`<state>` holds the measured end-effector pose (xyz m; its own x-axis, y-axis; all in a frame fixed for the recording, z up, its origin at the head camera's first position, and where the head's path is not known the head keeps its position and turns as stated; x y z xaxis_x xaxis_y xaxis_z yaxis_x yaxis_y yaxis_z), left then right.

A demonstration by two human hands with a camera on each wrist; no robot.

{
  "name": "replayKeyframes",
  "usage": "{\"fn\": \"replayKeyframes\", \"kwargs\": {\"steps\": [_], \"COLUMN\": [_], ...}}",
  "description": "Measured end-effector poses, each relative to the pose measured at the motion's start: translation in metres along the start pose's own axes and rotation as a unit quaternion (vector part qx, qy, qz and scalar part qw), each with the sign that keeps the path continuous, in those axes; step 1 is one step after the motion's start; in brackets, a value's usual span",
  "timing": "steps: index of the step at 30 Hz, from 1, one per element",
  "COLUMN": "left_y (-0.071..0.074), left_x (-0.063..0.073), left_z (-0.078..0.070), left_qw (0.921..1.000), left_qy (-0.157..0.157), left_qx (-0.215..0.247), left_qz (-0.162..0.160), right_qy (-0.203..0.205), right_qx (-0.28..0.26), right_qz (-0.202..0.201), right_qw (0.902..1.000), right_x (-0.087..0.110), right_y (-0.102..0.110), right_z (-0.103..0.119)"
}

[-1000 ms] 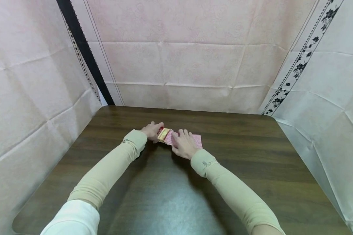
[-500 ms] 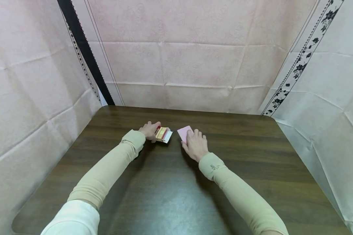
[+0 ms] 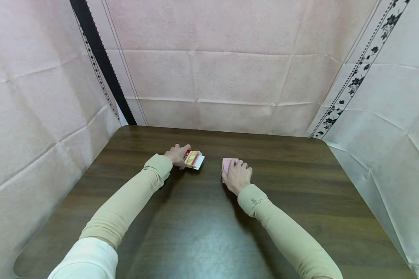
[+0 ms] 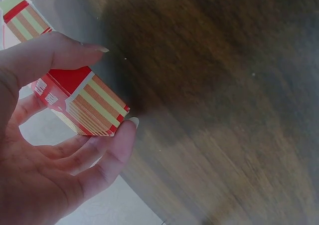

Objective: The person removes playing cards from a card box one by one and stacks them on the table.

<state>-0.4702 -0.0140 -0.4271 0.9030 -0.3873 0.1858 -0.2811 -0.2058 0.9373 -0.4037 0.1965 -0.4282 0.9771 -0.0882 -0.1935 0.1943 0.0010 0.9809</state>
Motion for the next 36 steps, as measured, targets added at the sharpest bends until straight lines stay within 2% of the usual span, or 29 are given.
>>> {"fn": "replayKeyframes", "kwargs": {"steps": [8, 14, 16, 18, 21, 24, 29, 36], "left_y": [-0.002, -0.002, -0.001, 0.0, 0.001, 0.0, -0.001, -0.004], "left_x": [-0.002, -0.003, -0.003, -0.002, -0.002, -0.003, -0.004, -0.003], "left_z": [-0.001, -0.004, -0.006, -0.008, -0.012, -0.016, -0.02, -0.017], "left_qw": [1.0, 0.9999, 0.9999, 0.9999, 0.9999, 0.9997, 0.9994, 0.9996], "left_qy": [-0.005, -0.011, -0.013, -0.015, -0.016, -0.021, -0.025, -0.022], "left_qx": [0.003, -0.001, 0.0, 0.0, 0.001, -0.004, -0.015, -0.012], "left_qz": [0.001, 0.004, 0.006, 0.006, 0.006, 0.011, 0.016, 0.014], "right_qy": [0.0, 0.009, 0.039, 0.09, 0.175, 0.224, 0.245, 0.251], "right_qx": [0.011, 0.014, 0.0, -0.024, -0.062, -0.071, -0.052, -0.068], "right_qz": [0.02, -0.006, -0.023, -0.031, -0.025, -0.013, -0.005, 0.005], "right_qw": [0.9997, 0.9998, 0.999, 0.9951, 0.9823, 0.9718, 0.968, 0.9654], "right_x": [0.003, -0.002, -0.004, -0.003, 0.002, 0.006, 0.007, 0.007], "right_y": [-0.006, 0.006, 0.014, 0.023, 0.031, 0.033, 0.03, 0.028], "right_z": [0.004, 0.007, 0.014, 0.027, 0.048, 0.065, 0.08, 0.088]}}
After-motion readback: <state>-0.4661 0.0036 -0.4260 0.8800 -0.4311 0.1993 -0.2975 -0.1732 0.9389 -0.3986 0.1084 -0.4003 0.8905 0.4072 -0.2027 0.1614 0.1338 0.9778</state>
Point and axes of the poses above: each hand's wrist, its own x-axis away from the middle knuckle, its own y-axis out of the back of the hand, z = x × y, the point moved 10 cm from there along -x, towards the middle knuckle, and after that the axes turned 11 degrees about -y, right-handed, at the moved point
